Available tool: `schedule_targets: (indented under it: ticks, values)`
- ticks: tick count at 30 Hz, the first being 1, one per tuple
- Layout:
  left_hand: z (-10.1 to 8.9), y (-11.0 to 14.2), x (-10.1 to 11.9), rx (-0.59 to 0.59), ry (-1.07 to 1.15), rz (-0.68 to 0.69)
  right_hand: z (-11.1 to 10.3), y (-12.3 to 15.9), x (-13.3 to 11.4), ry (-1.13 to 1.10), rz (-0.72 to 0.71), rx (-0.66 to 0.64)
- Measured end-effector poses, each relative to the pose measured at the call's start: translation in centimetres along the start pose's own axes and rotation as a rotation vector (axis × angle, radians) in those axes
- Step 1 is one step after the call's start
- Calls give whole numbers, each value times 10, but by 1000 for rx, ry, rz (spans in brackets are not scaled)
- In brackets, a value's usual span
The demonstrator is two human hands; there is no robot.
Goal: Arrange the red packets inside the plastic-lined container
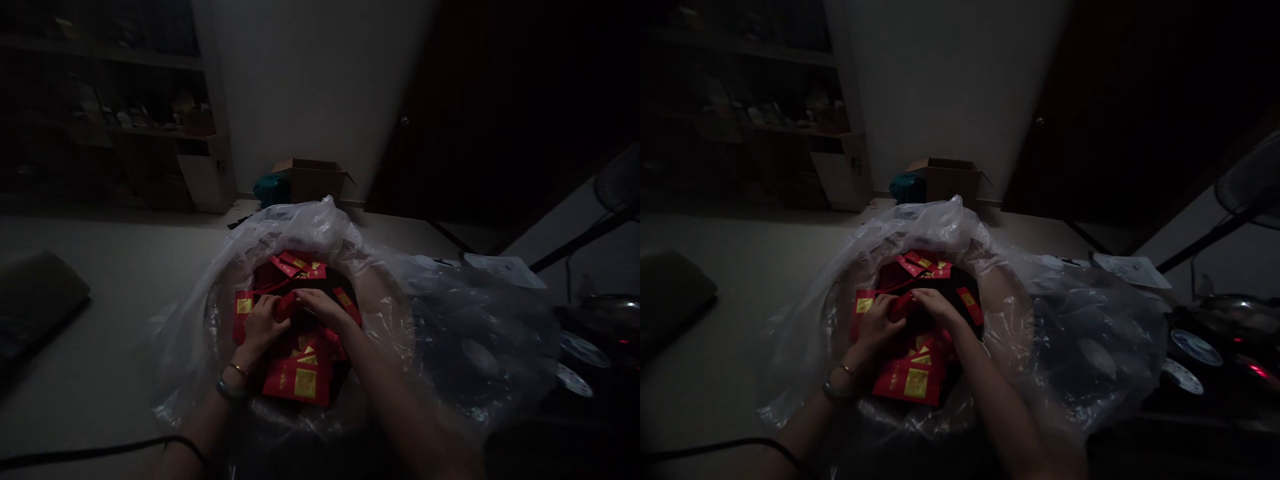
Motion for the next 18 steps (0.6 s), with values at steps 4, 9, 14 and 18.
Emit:
schedule_targets:
  ticks: [4, 9, 14, 18]
  values:
    - [-3, 0, -1, 60, 17, -25, -10, -3, 4, -125, -8, 159]
    - [-6, -1, -3, 120, 38, -22, -21, -2, 31, 154, 171, 290]
    - [-5, -1, -6, 142, 80, -14, -19, 5, 40, 687, 162, 227]
    - [-4, -1, -9, 176, 93, -29, -20, 5, 34, 1050, 155, 144]
Point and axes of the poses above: each hand's wrist, its own y-axis away from the middle knuckle, its own z-axis out of the palm, x = y × z, the point moved 4 cm from there along -y, towards the middle knuckle, and after that the axes turned 14 degrees about -x, right-handed, at the moved point
